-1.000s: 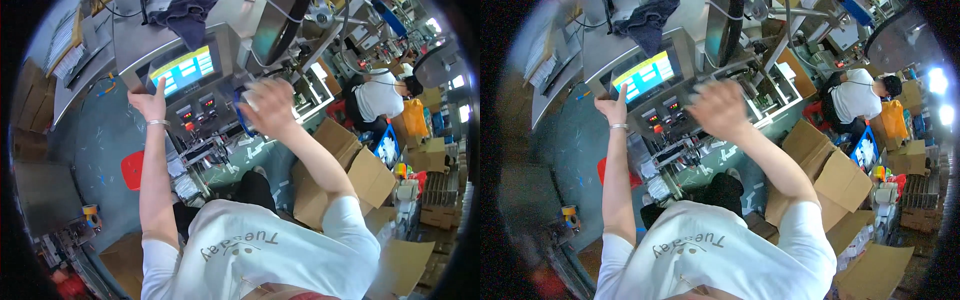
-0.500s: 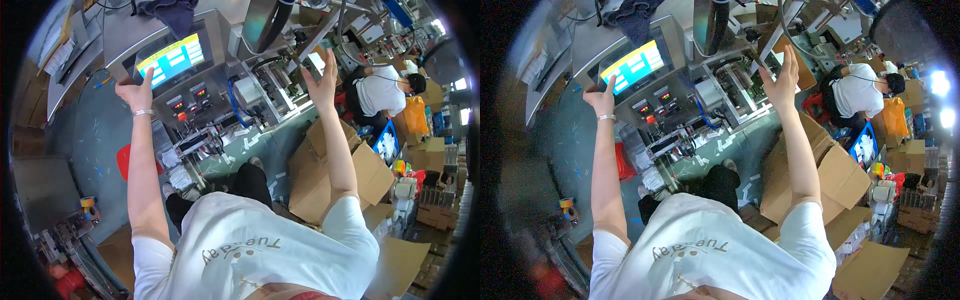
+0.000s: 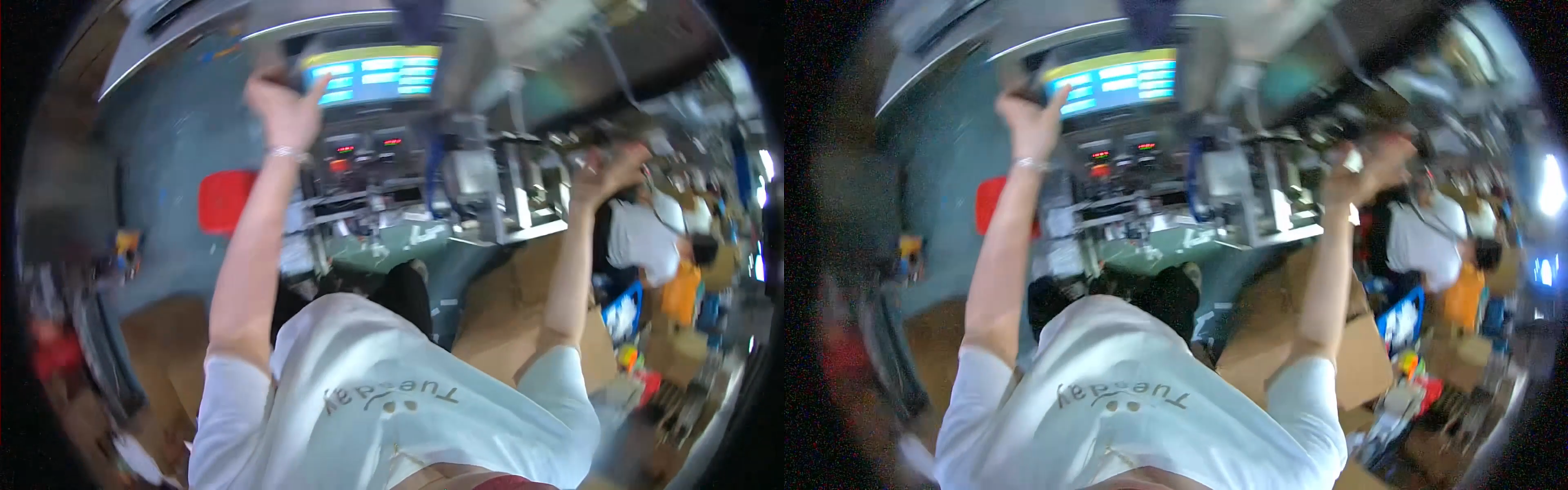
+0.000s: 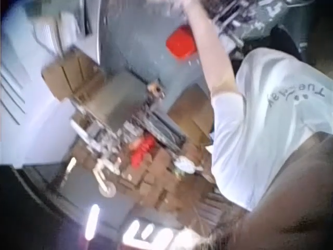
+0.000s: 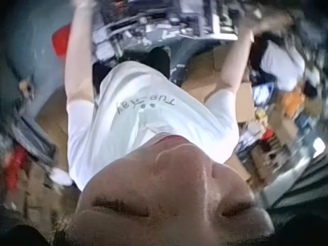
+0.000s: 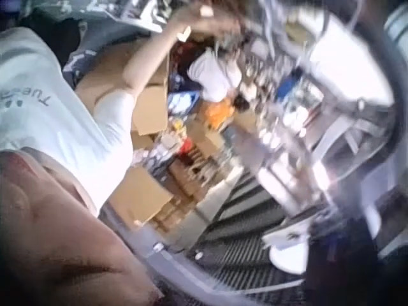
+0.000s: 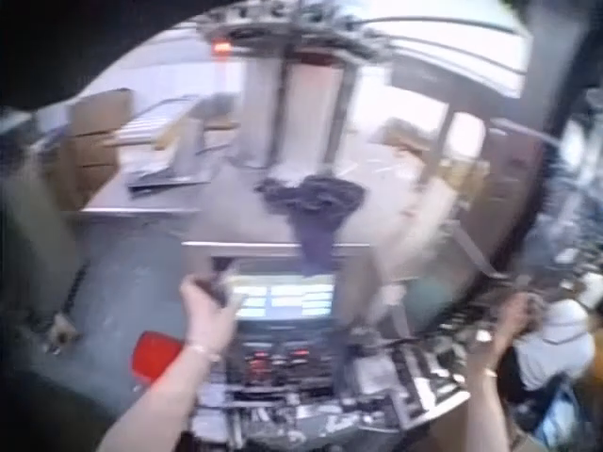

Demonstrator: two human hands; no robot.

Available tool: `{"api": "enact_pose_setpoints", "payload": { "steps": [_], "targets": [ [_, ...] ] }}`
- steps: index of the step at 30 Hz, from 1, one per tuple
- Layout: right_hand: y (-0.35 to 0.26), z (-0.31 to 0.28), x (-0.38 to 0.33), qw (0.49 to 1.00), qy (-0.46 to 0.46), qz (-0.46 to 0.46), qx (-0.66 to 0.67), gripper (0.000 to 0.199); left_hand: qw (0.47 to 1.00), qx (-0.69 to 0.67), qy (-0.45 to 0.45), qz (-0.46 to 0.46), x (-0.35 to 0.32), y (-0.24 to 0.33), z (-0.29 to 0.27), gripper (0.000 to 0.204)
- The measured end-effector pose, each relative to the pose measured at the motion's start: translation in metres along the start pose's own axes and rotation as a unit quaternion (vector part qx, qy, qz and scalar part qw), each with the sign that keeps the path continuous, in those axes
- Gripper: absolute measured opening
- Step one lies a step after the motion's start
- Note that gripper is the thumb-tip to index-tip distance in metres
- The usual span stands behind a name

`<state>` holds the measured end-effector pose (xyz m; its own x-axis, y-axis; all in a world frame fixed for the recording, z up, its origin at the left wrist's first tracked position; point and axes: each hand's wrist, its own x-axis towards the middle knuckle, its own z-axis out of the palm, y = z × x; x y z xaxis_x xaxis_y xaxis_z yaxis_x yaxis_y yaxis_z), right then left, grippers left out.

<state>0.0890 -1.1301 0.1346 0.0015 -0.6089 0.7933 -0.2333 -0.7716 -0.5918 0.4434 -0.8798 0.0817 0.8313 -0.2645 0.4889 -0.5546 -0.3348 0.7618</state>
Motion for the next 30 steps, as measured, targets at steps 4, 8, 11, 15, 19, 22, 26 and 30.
{"api": "enact_pose_setpoints", "payload": {
  "steps": [4, 8, 11, 15, 19, 22, 26, 30],
  "targets": [
    [-0.008, -0.005, 0.01, 0.923, -0.062, -0.24, -0.294, 0.059, 0.998, -0.059, 0.014, -0.005, -0.004, -0.002, 0.007, 0.095],
    [-0.01, -0.004, 0.001, 0.944, -0.04, -0.202, -0.257, 0.056, 0.998, -0.04, 0.039, 0.022, -0.007, 0.004, 0.003, 0.096],
    [0.018, -0.028, -0.051, 0.893, -0.169, -0.238, -0.343, 0.061, 0.998, -0.068, 0.011, 0.006, -0.003, -0.001, -0.001, 0.084],
    [-0.002, -0.019, -0.061, 0.907, -0.225, -0.12, -0.336, 0.066, 0.999, -0.029, 0.026, 0.021, -0.001, -0.014, -0.01, 0.088],
    [-0.068, -0.011, -0.07, 0.939, -0.156, -0.102, -0.29, 0.065, 0.998, -0.042, -0.018, 0.043, 0.002, -0.019, -0.008, 0.088],
    [-0.139, 0.018, -0.145, 0.974, -0.221, 0.048, -0.015, 0.049, 0.918, -0.339, -0.085, -0.187, -0.001, -0.023, -0.033, 0.071],
    [-0.132, 0.092, -0.264, 0.745, -0.372, 0.519, 0.194, 0.05, 0.875, -0.299, -0.058, -0.375, -0.067, -0.081, -0.075, 0.055],
    [-0.071, 0.167, -0.32, 0.546, -0.107, 0.758, 0.34, 0.083, 0.863, -0.133, -0.086, -0.479, -0.192, -0.193, -0.151, 0.049]
  ]
}}
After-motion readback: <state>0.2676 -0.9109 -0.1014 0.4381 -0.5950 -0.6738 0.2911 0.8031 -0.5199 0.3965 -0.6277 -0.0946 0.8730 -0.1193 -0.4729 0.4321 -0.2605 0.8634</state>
